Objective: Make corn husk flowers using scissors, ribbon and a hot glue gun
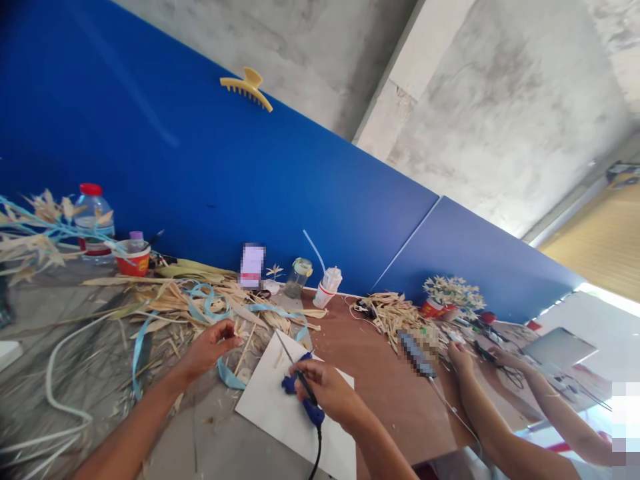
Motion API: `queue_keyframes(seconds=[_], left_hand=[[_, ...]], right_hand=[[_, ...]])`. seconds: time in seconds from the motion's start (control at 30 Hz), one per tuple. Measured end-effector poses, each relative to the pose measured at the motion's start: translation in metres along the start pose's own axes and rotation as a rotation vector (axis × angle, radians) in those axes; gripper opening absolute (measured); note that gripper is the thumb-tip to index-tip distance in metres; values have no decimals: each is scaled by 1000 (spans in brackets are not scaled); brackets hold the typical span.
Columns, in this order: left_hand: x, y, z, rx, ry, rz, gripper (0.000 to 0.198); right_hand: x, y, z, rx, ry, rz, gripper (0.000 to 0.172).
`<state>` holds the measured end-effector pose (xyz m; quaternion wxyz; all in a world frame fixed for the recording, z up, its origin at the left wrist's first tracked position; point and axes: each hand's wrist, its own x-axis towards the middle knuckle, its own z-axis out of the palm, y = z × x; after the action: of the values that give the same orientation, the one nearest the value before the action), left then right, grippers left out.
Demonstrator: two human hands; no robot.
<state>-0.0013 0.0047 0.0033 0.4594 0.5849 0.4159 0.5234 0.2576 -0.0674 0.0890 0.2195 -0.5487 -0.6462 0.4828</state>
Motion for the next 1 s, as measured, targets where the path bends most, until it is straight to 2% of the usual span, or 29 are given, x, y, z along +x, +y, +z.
queue_keyframes(seconds=[0.13, 0.37, 0.6, 0.83, 1.0], left_hand=[[0, 1, 0, 68, 54, 35, 16], [1, -2, 0, 148, 75, 62, 11], [-1, 0, 0, 185, 78, 78, 6], [-1, 3, 1, 236, 92, 83, 4], [0, 3, 2, 245, 94, 99, 3]], right_hand=[[1, -9, 10, 87, -43, 8, 42], [9, -15, 30, 46, -40, 17, 43], [9, -21, 30, 45, -39, 16, 45], [9, -24, 33, 30, -58, 64, 36], [11, -23, 33, 75, -78, 60, 35]])
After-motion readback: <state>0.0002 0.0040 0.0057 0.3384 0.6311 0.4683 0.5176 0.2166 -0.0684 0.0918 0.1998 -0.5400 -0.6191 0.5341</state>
